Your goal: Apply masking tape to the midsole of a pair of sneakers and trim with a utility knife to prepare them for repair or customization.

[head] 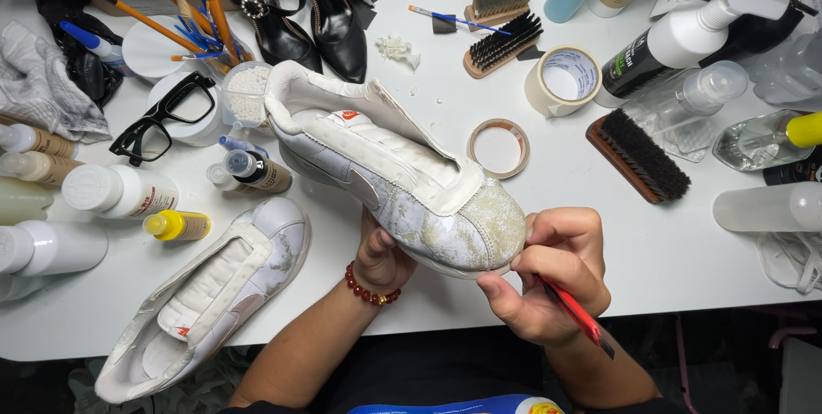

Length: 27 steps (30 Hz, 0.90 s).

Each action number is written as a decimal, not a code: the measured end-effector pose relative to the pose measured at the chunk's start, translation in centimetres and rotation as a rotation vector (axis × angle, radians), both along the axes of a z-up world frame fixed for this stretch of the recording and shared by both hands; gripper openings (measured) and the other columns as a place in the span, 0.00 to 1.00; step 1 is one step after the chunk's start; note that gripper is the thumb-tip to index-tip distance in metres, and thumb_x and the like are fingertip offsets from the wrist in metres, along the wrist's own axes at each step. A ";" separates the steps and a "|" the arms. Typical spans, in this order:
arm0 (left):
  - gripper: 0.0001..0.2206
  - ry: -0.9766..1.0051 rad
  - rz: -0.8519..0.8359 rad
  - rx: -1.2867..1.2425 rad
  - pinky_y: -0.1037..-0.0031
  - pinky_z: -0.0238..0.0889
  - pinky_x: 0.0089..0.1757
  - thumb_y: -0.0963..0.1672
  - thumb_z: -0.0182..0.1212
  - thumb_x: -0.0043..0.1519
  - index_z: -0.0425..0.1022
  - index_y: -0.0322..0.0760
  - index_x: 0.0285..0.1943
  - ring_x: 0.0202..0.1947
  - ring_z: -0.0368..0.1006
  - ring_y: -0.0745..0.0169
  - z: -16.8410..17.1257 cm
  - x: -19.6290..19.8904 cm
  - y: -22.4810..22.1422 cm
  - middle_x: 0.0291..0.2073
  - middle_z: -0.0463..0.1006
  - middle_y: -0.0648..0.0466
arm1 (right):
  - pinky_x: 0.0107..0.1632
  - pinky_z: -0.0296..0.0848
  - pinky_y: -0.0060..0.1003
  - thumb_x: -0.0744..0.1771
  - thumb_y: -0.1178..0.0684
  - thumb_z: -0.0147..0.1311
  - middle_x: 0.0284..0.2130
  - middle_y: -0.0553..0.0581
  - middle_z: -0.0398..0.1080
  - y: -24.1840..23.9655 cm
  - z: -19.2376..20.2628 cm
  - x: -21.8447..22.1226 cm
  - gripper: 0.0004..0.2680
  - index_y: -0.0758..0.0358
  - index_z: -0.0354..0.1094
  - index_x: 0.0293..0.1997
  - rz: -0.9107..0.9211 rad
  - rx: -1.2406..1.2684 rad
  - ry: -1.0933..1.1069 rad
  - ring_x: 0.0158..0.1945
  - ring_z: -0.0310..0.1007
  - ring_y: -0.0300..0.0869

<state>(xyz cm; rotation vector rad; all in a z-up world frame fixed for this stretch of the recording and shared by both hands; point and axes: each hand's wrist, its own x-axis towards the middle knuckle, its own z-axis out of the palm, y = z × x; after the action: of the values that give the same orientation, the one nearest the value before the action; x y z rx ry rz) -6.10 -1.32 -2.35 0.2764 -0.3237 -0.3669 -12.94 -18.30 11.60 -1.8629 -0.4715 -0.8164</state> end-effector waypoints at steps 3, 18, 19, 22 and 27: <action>0.43 0.032 -0.019 0.009 0.61 0.65 0.63 0.49 0.77 0.57 0.51 0.38 0.78 0.67 0.67 0.57 2.2 0.0 -0.1 0.66 0.69 0.51 | 0.39 0.75 0.25 0.65 0.46 0.67 0.46 0.56 0.58 0.1 -0.8 -0.3 0.15 0.60 0.62 0.44 -0.033 0.020 -0.013 0.41 0.66 0.36; 0.48 0.058 0.056 0.124 0.59 0.63 0.64 0.47 0.79 0.54 0.45 0.44 0.78 0.68 0.63 0.57 3.8 0.5 -0.1 0.66 0.64 0.54 | 0.39 0.71 0.27 0.67 0.52 0.62 0.49 0.58 0.59 0.1 -1.5 -0.1 0.09 0.60 0.66 0.45 -0.171 -0.069 -0.002 0.39 0.63 0.37; 0.48 0.060 0.062 0.122 0.59 0.63 0.64 0.47 0.79 0.54 0.45 0.44 0.78 0.68 0.63 0.57 4.2 0.5 0.0 0.66 0.64 0.54 | 0.39 0.71 0.27 0.67 0.52 0.62 0.49 0.58 0.59 0.1 -1.6 -0.2 0.09 0.60 0.66 0.45 -0.166 -0.070 -0.001 0.39 0.63 0.37; 0.50 0.052 0.074 0.160 0.58 0.62 0.66 0.48 0.79 0.52 0.43 0.45 0.78 0.70 0.60 0.56 5.0 0.5 0.0 0.67 0.60 0.52 | 0.36 0.69 0.26 0.67 0.52 0.62 0.49 0.59 0.60 0.0 -1.7 -0.3 0.09 0.61 0.66 0.44 -0.199 -0.051 0.020 0.37 0.63 0.36; 0.51 0.003 0.089 0.192 0.58 0.59 0.68 0.48 0.79 0.52 0.41 0.43 0.79 0.72 0.57 0.54 4.5 0.7 -0.1 0.69 0.58 0.50 | 0.37 0.65 0.27 0.66 0.53 0.61 0.48 0.58 0.61 -0.7 -2.5 -0.7 0.09 0.60 0.65 0.46 -0.187 -0.023 0.031 0.35 0.59 0.35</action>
<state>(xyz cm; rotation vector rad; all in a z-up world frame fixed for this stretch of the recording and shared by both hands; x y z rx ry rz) -5.44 -1.41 2.10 0.4767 -0.2721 -0.3114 -13.61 -18.99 9.14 -1.9591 -0.2918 -0.9077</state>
